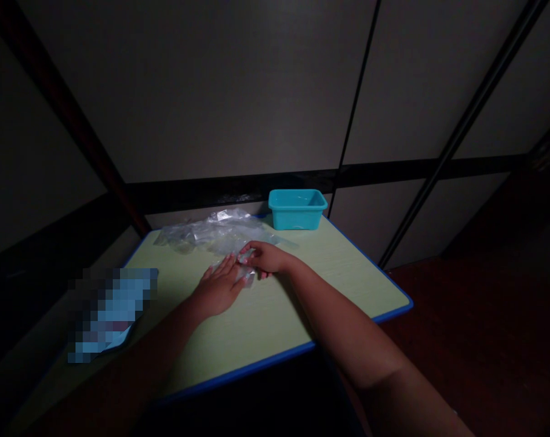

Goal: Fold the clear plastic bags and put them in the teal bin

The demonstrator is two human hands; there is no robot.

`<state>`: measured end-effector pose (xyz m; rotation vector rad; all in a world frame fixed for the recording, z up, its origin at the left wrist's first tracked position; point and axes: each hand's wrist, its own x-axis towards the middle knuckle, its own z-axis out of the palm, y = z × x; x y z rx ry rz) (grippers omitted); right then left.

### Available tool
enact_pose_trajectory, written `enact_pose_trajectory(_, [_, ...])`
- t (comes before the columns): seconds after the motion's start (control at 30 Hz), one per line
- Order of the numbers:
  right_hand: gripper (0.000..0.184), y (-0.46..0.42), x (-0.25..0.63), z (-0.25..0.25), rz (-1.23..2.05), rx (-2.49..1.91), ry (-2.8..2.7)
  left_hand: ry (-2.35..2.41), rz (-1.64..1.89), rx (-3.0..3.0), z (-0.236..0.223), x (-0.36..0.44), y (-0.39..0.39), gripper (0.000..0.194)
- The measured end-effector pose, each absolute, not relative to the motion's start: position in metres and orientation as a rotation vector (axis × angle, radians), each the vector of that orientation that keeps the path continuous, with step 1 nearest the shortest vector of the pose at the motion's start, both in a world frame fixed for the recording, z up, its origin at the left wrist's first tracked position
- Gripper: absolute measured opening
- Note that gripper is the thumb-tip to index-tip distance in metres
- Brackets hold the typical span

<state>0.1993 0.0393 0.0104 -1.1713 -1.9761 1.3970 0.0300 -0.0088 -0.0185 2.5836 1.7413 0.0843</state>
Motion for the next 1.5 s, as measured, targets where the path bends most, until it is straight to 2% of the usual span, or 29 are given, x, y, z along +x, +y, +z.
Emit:
enact_pose_trajectory(0.1, [0.029,0.041,0.200,0.011,1.468,-1.175,-1.947,1.747,0.072,2.576,-0.019,0.030,-0.008,0.056])
enact_pose_trajectory(0.47, [0.029,0.046,0.198,0.012,1.713,-1.115,-1.880,1.722,0.080,2.541,-0.016,0.031,-0.009,0.074])
enact_pose_trajectory(0.8, [0.022,0.052,0.198,0.013,1.781,-1.139,-1.906,1.709,0.064,2.547,-0.012,0.032,-0.009,0.085])
enact_pose_trajectory(1.1, [0.024,0.049,0.196,0.015,1.766,-1.180,-1.894,1.699,0.065,2.556,-0.013,0.032,-0.008,0.081])
enact_pose_trajectory(1.3, [0.023,0.048,0.202,0.019,1.872,-1.142,-1.827,1.709,0.045,2.592,-0.016,0.030,-0.007,0.057])
enact_pose_trajectory(1.5, [0.025,0.044,0.207,0.022,1.720,-1.183,-1.854,1.732,0.028,2.594,-0.016,0.030,-0.007,0.062])
